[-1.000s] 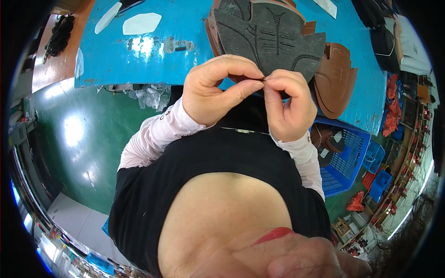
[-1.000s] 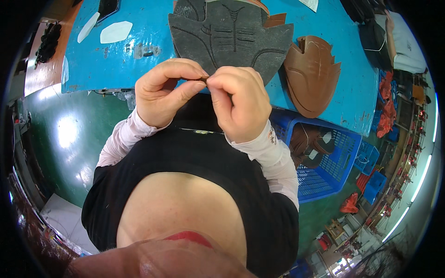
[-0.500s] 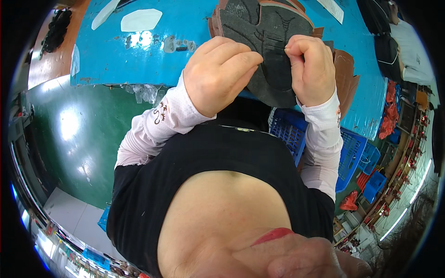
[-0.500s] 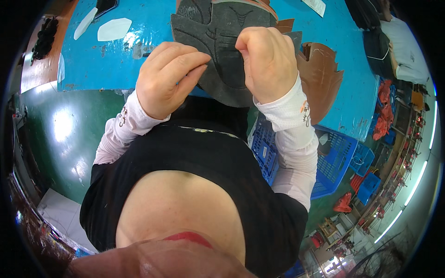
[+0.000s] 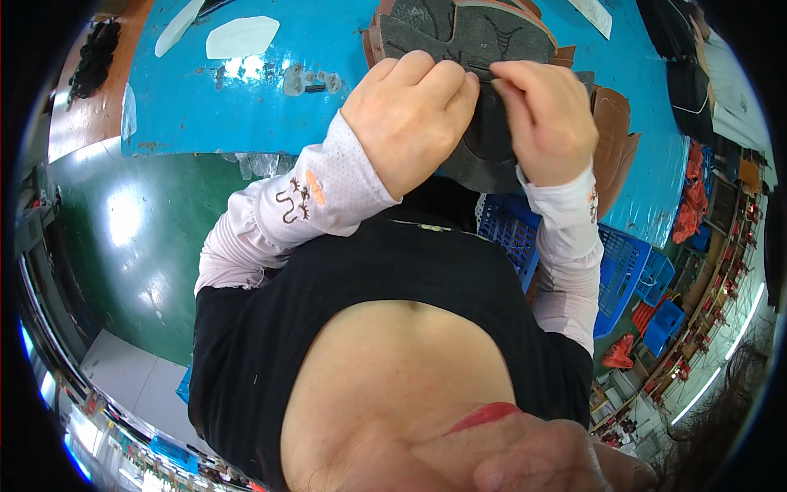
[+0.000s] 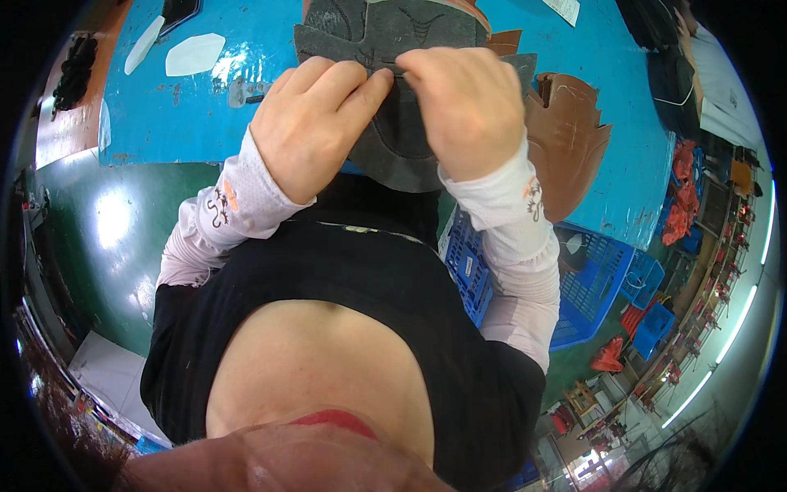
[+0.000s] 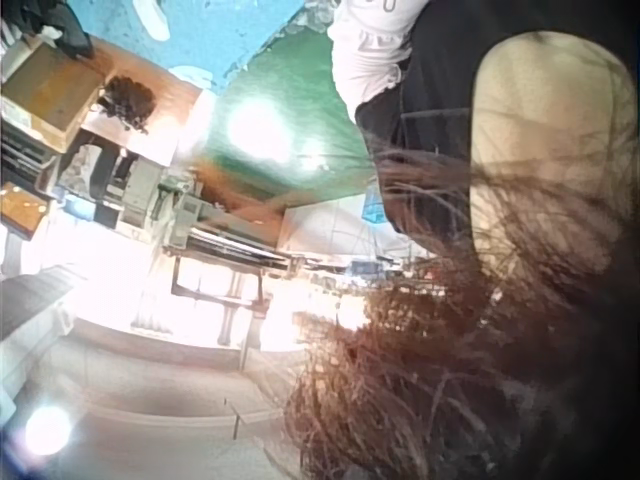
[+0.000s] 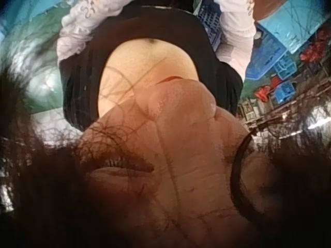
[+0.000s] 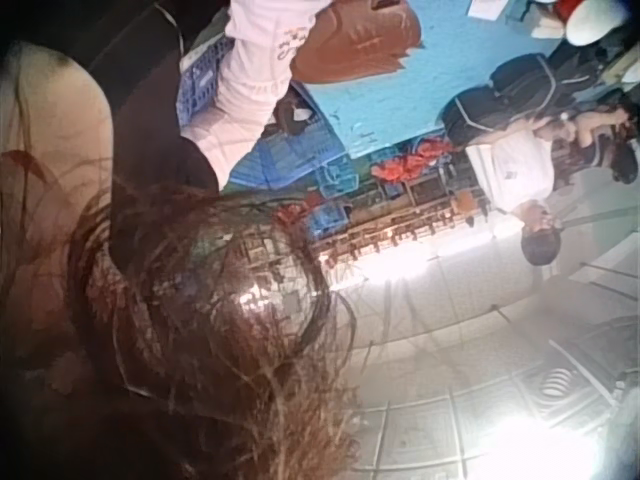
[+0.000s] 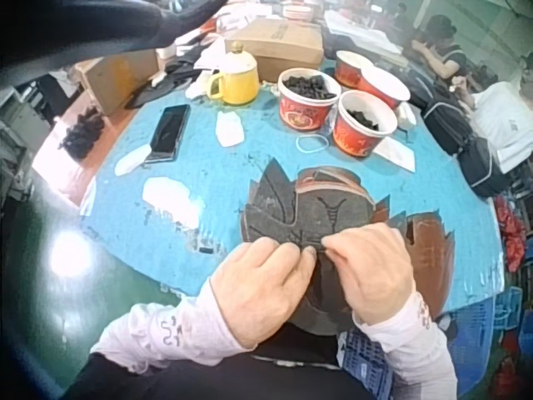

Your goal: Attaching small rubber components to shoe uppers at a manufacturing workstation.

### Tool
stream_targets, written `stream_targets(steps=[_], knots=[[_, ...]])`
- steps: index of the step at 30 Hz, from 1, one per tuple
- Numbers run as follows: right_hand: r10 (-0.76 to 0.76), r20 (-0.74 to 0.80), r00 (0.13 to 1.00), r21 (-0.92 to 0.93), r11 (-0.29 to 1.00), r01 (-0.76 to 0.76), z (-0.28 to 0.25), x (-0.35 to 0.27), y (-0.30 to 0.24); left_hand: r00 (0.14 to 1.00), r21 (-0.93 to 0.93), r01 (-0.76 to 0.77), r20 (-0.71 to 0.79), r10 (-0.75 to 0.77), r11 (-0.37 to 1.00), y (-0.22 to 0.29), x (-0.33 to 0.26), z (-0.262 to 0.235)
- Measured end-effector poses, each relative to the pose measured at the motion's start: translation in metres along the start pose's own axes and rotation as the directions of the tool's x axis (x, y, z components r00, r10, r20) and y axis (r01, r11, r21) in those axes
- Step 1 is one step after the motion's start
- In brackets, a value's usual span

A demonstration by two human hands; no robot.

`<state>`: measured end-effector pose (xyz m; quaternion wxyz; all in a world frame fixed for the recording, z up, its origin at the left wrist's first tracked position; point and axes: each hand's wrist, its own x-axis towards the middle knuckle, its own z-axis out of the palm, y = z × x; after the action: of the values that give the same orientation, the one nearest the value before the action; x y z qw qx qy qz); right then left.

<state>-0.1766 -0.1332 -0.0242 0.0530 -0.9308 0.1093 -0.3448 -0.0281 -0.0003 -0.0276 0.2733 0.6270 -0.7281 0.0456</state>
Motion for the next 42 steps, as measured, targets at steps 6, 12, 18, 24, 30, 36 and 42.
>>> stream_targets(steps=[6, 12, 18, 24, 30, 36, 42], knots=[[-0.050, 0.023, 0.998, -0.132, 0.990, 0.053, -0.011, -0.002, -0.005, 0.999, 0.016, -0.008, -0.045, 0.009, 1.000, 0.000, -0.003, 0.003], [-0.002, 0.103, 0.995, -0.252, 0.967, 0.028, -0.011, -0.002, -0.017, 0.986, -0.063, 0.023, -0.164, -0.033, 0.998, -0.005, -0.013, 0.010], [0.461, -0.245, 0.853, 0.262, 0.878, -0.400, -0.030, -0.028, -0.054, 0.798, -0.232, 0.226, -0.513, -0.316, 0.946, -0.038, -0.069, -0.007], [0.510, -0.198, 0.837, 0.345, 0.835, -0.428, -0.029, -0.058, -0.064, 0.966, -0.072, 0.233, -0.101, -0.240, 0.970, -0.083, -0.095, -0.003], [0.488, -0.239, 0.839, 0.369, 0.845, -0.386, -0.034, -0.058, -0.077, 0.945, -0.232, 0.269, -0.121, -0.303, 0.935, -0.059, -0.079, -0.016], [0.522, -0.019, 0.853, 0.734, 0.586, -0.343, -0.022, -0.046, -0.093, 0.905, -0.973, 0.204, 0.147, -0.400, 0.104, 0.026, -0.044, -0.010], [0.562, -0.032, 0.826, 0.670, 0.625, -0.399, -0.024, -0.052, -0.084, 0.932, -0.950, 0.146, 0.038, -0.361, 0.276, 0.036, -0.033, 0.009]])
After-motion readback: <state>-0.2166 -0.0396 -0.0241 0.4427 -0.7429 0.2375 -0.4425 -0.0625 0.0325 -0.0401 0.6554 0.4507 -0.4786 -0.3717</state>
